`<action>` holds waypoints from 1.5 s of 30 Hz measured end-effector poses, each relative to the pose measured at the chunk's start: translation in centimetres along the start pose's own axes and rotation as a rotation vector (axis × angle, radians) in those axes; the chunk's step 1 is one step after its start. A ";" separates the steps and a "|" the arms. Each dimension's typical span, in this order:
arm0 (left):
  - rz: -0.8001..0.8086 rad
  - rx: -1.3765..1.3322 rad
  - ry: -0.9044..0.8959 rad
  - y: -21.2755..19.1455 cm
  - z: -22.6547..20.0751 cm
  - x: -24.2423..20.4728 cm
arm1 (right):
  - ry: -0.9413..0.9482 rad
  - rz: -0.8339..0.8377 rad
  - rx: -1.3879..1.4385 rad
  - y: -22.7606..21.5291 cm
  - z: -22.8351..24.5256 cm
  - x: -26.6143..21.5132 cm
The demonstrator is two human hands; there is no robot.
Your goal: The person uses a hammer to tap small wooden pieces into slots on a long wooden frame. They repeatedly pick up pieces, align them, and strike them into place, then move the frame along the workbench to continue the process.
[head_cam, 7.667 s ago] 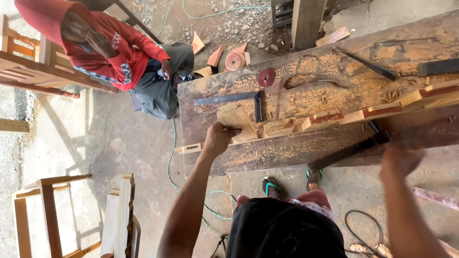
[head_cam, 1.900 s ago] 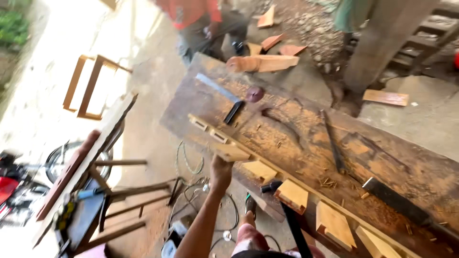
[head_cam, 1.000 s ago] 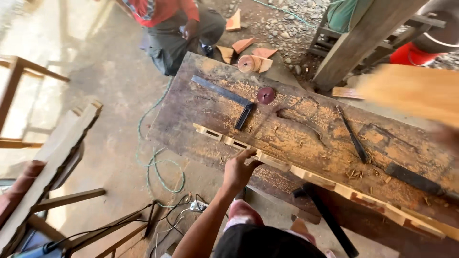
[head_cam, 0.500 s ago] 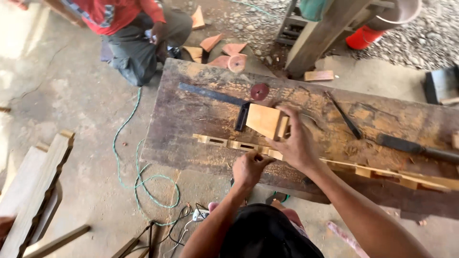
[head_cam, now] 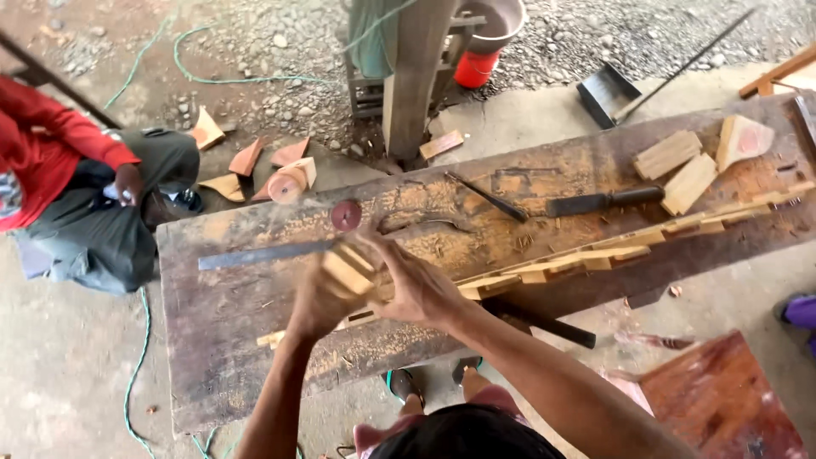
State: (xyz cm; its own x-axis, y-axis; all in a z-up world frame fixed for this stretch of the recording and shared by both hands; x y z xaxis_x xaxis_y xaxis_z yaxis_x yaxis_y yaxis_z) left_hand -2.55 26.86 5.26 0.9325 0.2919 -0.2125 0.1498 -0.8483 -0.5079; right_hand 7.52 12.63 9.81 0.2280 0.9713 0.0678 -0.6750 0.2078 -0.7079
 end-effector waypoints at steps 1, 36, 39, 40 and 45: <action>-0.107 -0.059 -0.061 0.1 1.5 -0.5 | -0.016 -0.047 -0.001 -0.4 0.6 0.0; 0.022 -0.879 -0.034 4.7 11.3 -1.4 | 0.176 -0.048 -0.047 -0.9 -0.9 -0.3; 0.008 -0.832 0.024 4.6 11.2 -1.5 | 0.107 -0.093 -0.072 -1.3 -0.5 -0.1; -0.024 -0.808 0.022 4.4 11.1 -1.6 | 0.104 -0.101 -0.071 -1.4 -0.3 0.1; -0.012 -0.426 -0.094 3.9 8.2 -3.0 | 0.125 -0.089 -0.070 -1.7 -0.3 0.3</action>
State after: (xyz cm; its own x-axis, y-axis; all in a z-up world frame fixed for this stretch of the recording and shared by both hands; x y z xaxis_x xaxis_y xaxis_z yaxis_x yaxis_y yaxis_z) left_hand -7.48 26.29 -2.91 0.8990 0.3251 -0.2934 0.3010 -0.9454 -0.1252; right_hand 8.99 12.49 10.82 0.3735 0.9264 0.0472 -0.5984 0.2796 -0.7508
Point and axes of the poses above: each hand's wrist, its own x-axis towards the middle knuckle, its own y-axis out of the palm, z = x × y, the point moved 5 cm from there along x, towards the middle knuckle, and after that the axes turned 11 degrees about z, right-handed, at the moved point
